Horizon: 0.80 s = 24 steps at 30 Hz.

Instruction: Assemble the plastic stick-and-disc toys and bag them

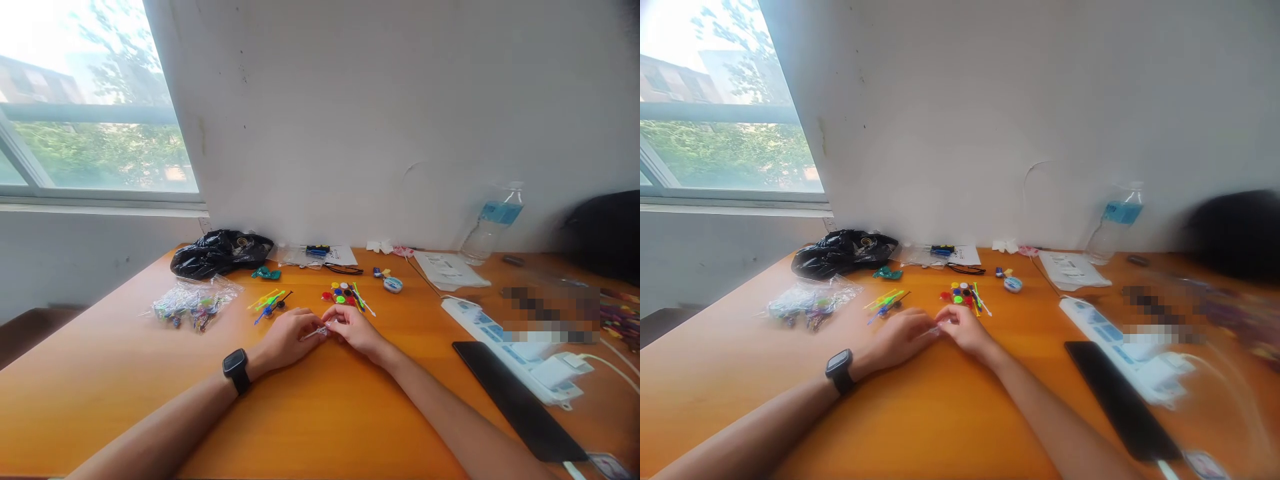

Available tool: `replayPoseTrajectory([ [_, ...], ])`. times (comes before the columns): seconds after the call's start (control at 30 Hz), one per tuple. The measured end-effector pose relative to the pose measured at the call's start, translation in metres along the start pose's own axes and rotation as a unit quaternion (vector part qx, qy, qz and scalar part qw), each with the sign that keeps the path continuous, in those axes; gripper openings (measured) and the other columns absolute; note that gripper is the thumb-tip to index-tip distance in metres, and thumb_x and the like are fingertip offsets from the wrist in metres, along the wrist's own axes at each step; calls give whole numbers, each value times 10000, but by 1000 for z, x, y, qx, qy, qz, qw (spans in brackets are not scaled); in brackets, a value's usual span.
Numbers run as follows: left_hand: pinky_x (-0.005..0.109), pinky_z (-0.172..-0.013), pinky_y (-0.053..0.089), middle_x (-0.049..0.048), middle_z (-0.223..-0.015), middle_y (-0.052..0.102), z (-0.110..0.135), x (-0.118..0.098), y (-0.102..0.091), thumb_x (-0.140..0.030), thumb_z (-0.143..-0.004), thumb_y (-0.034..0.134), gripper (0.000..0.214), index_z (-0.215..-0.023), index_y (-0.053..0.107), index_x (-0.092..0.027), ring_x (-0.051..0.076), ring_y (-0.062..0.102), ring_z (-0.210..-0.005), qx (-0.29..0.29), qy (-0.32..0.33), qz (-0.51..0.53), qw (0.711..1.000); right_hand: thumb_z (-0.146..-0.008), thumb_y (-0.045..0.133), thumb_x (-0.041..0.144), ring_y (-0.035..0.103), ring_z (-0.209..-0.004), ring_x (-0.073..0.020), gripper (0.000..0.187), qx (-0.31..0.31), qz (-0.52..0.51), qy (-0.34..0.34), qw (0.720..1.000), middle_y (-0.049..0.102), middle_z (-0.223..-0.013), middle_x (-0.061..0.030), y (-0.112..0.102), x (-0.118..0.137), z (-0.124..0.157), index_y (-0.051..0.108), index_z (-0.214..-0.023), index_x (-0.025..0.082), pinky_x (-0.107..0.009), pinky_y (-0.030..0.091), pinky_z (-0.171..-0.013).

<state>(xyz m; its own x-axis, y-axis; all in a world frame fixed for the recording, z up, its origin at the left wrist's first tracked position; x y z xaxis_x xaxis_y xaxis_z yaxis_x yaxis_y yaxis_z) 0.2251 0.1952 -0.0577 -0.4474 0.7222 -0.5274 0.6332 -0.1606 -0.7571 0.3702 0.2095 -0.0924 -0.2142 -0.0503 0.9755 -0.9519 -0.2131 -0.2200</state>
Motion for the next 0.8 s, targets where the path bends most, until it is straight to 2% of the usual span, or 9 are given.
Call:
replayPoseTrajectory([
  [0.13,274,-731,455,21,-894,691,-1,0,0,-445,-987,642,235,-987,751,-237,166,636,-813,5,-15,2,1000,-767,733,332,591,-646,-143,226,18,-38,17,999,684,-742,-9,4,0,1,689,-926,177,-263,425,-609],
  [0.23,268,-716,449,17,-885,693,0,-1,-2,-470,-1017,594,289,-960,754,-236,154,630,-795,-2,-19,12,1000,-761,719,326,555,-601,-128,220,9,-38,18,999,693,-751,-11,3,0,0,673,-921,181,-258,405,-580],
  [0.47,253,-613,404,2,-793,681,2,7,-5,-483,-970,664,287,-893,738,-217,135,581,-689,-16,-42,26,999,-766,677,276,549,-583,-132,171,10,18,-10,1000,670,-700,-3,1,-4,-2,666,-907,180,-254,414,-568],
  [0.6,255,-650,428,12,-836,714,2,9,-4,-421,-975,658,237,-887,741,-218,144,615,-729,-13,-39,25,999,-778,670,271,533,-549,-127,170,13,23,2,1000,615,-626,23,2,-9,-3,661,-923,183,-241,385,-538],
  [0.8,259,-670,455,21,-873,741,3,11,-3,-450,-987,635,258,-910,731,-224,159,653,-766,-29,-40,17,999,-788,675,261,490,-512,-111,150,22,57,9,998,582,-576,41,3,-11,-2,672,-914,181,-223,325,-500],
])
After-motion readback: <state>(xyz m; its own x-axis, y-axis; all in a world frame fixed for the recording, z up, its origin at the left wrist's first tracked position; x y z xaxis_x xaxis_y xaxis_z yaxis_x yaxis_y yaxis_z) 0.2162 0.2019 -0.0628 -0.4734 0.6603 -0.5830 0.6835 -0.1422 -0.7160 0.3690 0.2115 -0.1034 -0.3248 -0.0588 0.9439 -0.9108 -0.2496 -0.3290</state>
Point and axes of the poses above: each hand's wrist, its own z-axis away from the middle knuckle, its own y-axis out of the palm, x = y × z, the point moved 8 cm from there along -z, towards the middle knuckle
